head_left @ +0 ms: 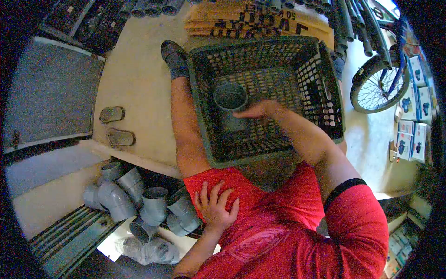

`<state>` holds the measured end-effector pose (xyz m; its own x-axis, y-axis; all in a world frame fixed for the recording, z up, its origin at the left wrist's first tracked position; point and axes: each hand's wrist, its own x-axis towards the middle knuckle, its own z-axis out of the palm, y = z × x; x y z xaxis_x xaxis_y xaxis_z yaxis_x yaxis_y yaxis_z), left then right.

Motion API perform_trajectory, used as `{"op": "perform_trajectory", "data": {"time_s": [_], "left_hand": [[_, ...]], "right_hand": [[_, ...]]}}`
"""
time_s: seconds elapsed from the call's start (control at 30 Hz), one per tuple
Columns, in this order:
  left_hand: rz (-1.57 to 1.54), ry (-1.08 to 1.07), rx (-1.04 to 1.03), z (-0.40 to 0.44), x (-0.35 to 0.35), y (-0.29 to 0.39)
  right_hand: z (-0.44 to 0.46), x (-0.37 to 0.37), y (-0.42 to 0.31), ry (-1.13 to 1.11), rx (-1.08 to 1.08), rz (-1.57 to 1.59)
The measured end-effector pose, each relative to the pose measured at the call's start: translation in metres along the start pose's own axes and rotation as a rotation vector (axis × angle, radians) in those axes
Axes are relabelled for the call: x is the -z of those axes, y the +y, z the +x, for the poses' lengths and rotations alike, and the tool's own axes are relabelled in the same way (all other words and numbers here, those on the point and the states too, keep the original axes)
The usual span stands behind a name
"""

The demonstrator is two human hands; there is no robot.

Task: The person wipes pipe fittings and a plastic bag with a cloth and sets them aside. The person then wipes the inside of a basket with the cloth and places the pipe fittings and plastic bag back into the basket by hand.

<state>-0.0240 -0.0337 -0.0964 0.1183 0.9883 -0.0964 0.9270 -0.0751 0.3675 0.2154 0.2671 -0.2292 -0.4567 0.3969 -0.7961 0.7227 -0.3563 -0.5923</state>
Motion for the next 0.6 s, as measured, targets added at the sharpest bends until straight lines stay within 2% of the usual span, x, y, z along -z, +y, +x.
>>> {"op": "perform_trajectory", "data": {"time_s": [0.17, 0.33, 0.4, 0.43, 0.5, 0.6], "left_hand": [[-0.003, -0.005, 0.000, 0.003, 0.003, 0.001], [-0.006, -0.003, -0.001, 0.000, 0.001, -0.003], [-0.009, -0.004, -0.005, -0.002, 0.000, -0.005], [-0.019, -0.003, -0.007, -0.002, 0.001, -0.004], [-0.033, -0.004, -0.016, 0.001, 0.003, -0.002], [-0.017, 0.003, -0.018, 0.000, 0.002, -0.001]], "right_hand": [[0.008, 0.014, 0.005, 0.325, -0.042, -0.095], [0.077, 0.055, 0.097, 0.397, -0.142, -0.669], [0.086, 0.059, 0.115, 0.390, -0.211, -0.768], [0.073, 0.056, 0.095, 0.537, -0.065, -0.589], [0.019, 0.042, 0.010, 0.812, 0.229, -0.204], [-0.005, 0.033, -0.028, 0.686, 0.395, -0.424]]}}
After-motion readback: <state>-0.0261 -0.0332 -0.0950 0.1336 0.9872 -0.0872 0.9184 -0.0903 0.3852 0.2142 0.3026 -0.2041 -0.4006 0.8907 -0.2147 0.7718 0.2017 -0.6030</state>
